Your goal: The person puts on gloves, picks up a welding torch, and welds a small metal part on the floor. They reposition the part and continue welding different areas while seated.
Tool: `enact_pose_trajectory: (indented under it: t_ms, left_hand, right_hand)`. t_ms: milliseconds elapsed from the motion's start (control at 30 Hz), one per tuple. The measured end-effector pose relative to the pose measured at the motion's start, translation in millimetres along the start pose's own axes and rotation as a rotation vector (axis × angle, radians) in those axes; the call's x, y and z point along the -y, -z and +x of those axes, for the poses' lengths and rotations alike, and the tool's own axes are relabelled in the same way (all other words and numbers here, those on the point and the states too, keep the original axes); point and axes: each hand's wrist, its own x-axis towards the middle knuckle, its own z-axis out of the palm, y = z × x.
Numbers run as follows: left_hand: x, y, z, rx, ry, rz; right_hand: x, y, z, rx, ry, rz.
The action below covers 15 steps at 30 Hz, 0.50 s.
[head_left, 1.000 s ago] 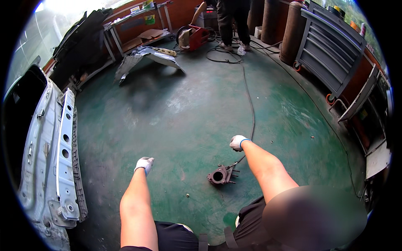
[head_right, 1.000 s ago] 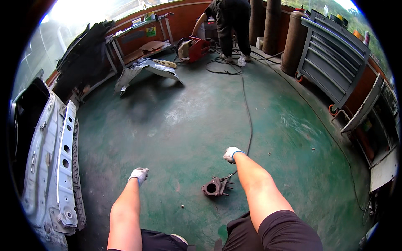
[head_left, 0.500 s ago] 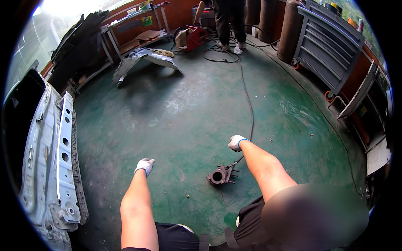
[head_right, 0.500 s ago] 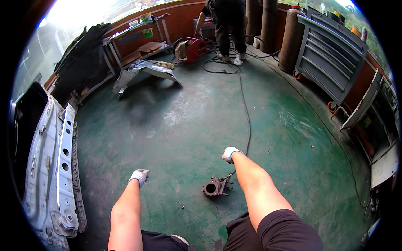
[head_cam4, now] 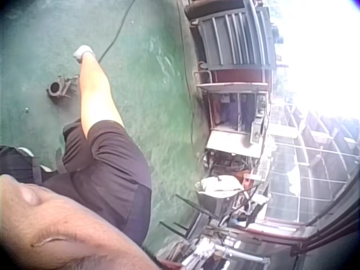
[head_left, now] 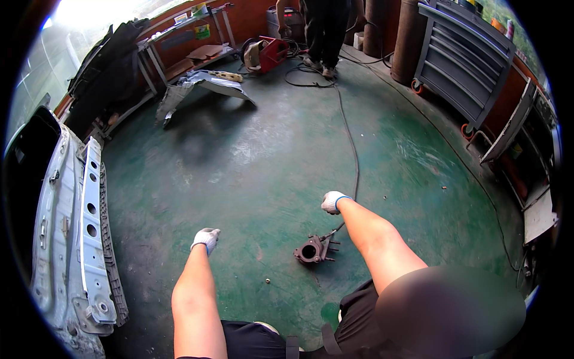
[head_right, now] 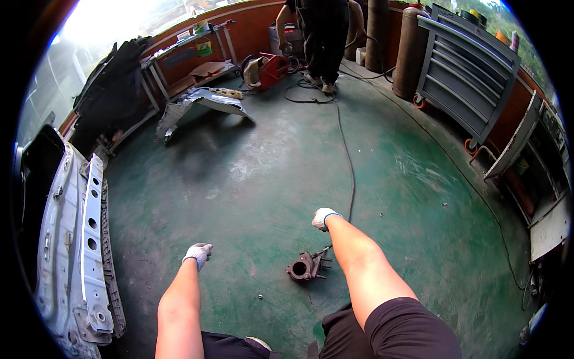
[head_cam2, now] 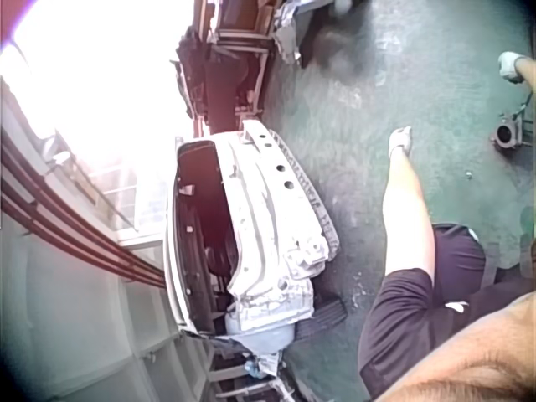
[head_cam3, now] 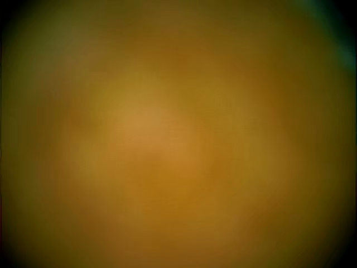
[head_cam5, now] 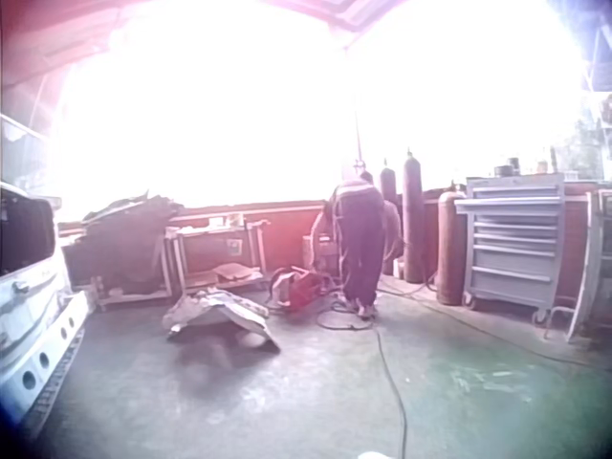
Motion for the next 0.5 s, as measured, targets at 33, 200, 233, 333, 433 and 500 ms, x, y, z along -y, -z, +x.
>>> enact_pose_trajectory:
  t_ms: [33, 200, 233, 333, 433, 500]
  left_hand:
    - [2, -4, 2, 0.009, 0.001, -0.001]
    - [18, 14, 22, 0.039, -0.068, 0.252]
    - [-1, 11, 25, 0.077, -0.129, 0.612]
    - [-28, -3, 8, 0.116, -0.129, 0.609]
    - [-22, 31, 6, 0.057, -0.16, 0.383]
    - [-51, -6, -12, 0.076, -0.224, 0.461]
  right_hand:
    - [-4, -2, 1, 0.011, 0.029, -0.052]
    - [3, -8, 11, -0.021, 0.015, 0.052]
    - [-14, 0, 14, -0.021, 0.025, -0.075]
    - [-27, 2, 9, 0.038, -0.066, 0.051]
    - [8, 17, 8, 0.002, -0.041, 0.171]
    - [-17, 9, 7, 0.016, -0.022, 0.033]
